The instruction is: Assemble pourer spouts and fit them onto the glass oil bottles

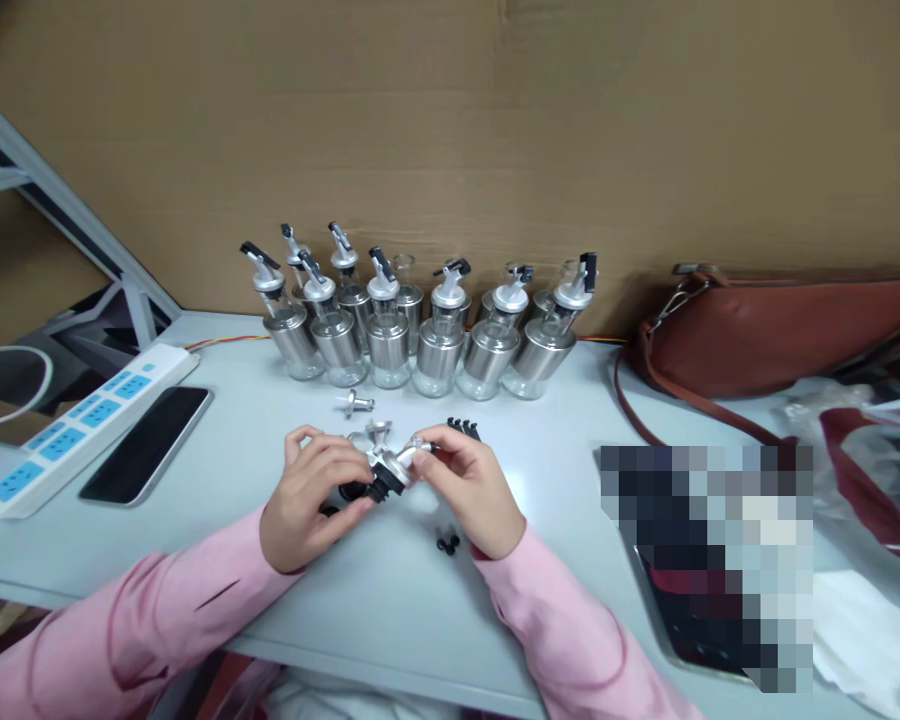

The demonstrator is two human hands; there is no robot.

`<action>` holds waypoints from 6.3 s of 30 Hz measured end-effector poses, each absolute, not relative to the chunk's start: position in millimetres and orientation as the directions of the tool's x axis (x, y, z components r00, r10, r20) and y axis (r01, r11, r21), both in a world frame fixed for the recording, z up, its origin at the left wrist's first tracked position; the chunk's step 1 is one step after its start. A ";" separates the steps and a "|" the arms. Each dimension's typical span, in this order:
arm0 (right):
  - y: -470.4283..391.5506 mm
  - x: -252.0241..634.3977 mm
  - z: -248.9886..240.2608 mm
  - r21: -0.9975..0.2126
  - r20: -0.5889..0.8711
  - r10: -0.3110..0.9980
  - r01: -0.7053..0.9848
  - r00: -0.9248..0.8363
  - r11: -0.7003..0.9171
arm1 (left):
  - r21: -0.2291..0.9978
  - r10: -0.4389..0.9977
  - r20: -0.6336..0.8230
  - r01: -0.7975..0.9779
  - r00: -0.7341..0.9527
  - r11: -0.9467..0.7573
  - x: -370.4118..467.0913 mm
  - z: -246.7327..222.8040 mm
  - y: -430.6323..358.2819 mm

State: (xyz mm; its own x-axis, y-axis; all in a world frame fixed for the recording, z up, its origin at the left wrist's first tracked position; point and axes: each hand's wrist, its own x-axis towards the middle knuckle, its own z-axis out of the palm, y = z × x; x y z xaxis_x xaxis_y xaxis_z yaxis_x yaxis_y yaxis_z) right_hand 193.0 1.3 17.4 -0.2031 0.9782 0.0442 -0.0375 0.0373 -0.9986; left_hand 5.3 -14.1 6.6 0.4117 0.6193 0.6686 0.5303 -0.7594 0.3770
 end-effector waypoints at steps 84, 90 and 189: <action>-13.5 186.5 15.6 -0.851 0.357 0.871 0.268 -0.337 0.452 | 0.424 0.686 0.547 0.548 0.480 -0.721 5.1 8.5 -16.1; -15.8 185.7 16.8 -0.852 0.361 0.866 0.256 -0.346 0.457 | 0.456 0.742 0.502 0.592 0.445 -0.664 7.1 10.8 -15.6; 38.6 254.0 -10.7 -0.474 0.252 0.966 0.862 -0.064 0.181 | 0.417 0.554 0.639 0.364 0.534 -0.833 13.5 1.8 -19.5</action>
State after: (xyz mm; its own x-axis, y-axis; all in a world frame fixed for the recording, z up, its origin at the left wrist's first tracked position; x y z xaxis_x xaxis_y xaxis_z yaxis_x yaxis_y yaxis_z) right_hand 254.0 38.6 -10.7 -0.0642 0.9656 0.2522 0.8618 0.1810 -0.4738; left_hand 13.5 -19.5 1.8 0.5336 0.5535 0.6395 0.3642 -0.8328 0.4170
